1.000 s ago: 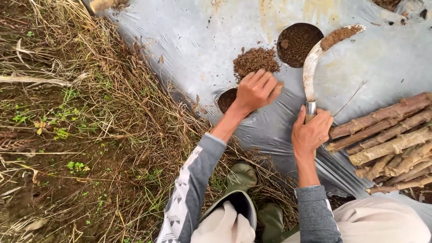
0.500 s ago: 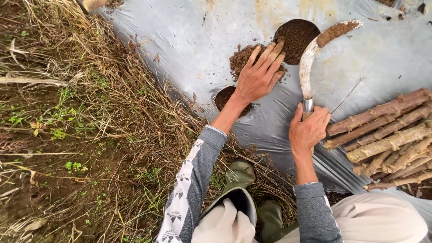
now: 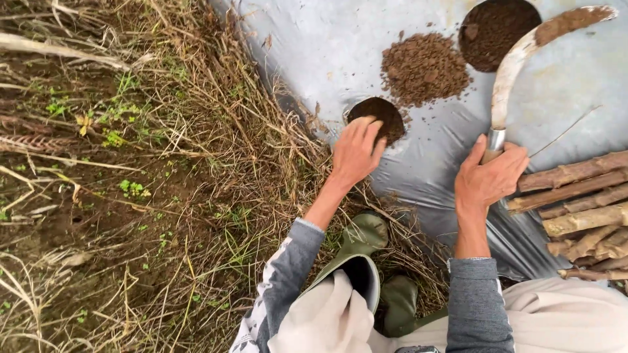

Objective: The person uses a sickle to loosen soil in a hole cut into a plastic sheet, then places a cassava cutting into the hole and covers it with soil.

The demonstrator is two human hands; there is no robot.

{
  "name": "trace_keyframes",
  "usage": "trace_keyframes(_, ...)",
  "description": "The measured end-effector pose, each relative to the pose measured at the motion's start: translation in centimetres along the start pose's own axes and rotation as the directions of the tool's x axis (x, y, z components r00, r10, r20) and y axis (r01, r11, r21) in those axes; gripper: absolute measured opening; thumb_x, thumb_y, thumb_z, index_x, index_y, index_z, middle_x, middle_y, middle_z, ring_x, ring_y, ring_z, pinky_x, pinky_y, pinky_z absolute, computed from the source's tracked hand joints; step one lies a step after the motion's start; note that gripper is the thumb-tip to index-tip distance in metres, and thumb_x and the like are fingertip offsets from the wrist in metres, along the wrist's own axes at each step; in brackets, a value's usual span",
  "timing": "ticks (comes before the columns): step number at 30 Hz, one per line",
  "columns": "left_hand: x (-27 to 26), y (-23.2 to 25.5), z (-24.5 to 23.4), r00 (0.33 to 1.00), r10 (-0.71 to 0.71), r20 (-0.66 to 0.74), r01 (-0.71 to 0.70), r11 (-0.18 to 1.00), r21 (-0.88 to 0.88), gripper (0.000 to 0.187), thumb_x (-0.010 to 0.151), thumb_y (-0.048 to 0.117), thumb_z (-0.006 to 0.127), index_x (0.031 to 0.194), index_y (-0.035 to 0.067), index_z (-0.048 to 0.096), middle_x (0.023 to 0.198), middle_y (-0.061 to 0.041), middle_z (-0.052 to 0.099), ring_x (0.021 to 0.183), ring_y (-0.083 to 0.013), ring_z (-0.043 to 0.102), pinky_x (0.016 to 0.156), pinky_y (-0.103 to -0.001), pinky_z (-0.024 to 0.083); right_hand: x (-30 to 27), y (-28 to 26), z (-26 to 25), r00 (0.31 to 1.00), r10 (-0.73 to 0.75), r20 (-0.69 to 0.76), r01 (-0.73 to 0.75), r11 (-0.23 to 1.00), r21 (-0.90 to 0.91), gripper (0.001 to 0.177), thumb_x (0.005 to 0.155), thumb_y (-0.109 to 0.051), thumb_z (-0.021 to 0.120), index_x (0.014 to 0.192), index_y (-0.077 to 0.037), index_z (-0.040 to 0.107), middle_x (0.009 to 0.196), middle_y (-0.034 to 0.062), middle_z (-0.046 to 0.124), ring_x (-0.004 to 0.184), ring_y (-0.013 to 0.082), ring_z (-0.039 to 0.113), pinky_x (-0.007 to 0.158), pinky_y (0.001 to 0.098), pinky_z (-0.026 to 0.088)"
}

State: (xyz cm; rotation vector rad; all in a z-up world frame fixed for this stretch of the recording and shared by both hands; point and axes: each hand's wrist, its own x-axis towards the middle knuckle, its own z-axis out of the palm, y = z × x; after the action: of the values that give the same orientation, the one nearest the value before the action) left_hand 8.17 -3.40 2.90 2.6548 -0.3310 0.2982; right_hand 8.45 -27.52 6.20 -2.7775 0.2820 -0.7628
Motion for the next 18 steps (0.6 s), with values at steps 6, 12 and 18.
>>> trace_keyframes(6, 2.6, -1.0, 3.1, 0.971, -0.013, 0.240, -0.019, 0.991, 0.133, 0.066, 0.105, 0.048, 0.022, 0.131, 0.000, 0.059, 0.137, -0.020, 0.061, 0.127, -0.0327, 0.059, 0.111, -0.046, 0.043, -0.4, 0.7, 0.3, 1.000, -0.017, 0.013, 0.016, 0.999, 0.042, 0.047, 0.117, -0.047, 0.050, 0.102, -0.003, 0.050, 0.086, 0.0128, 0.053, 0.074, 0.0321, 0.054, 0.049, 0.0450, 0.039)
trace_keyframes(12, 3.6, -1.5, 3.7, 0.892, -0.020, 0.452, -0.061, 0.985, 0.164, 0.072, 0.103, 0.049, 0.011, 0.138, 0.001, 0.053, 0.143, -0.022, 0.055, 0.136, -0.0344, 0.053, 0.114, -0.049, 0.040, -0.4, 0.6, 0.4, 1.000, 0.000, 0.013, 0.000, 1.000, 0.020, 0.048, 0.117, -0.049, 0.049, 0.102, -0.004, 0.050, 0.085, 0.0114, 0.052, 0.070, 0.0296, 0.054, 0.046, 0.0424, 0.039)
trace_keyframes(18, 3.5, -1.3, 3.1, 0.976, 0.038, 0.212, -0.062, 0.992, 0.106, 0.055, 0.102, 0.040, 0.026, 0.113, 0.002, 0.064, 0.112, -0.021, 0.071, 0.103, -0.0307, 0.069, 0.088, -0.042, 0.053, -0.4, 0.6, 0.4, 1.000, 0.002, 0.017, -0.003, 0.999, 0.037, 0.048, 0.116, -0.050, 0.049, 0.102, -0.004, 0.050, 0.086, 0.0122, 0.054, 0.074, 0.0297, 0.055, 0.045, 0.0437, 0.041)
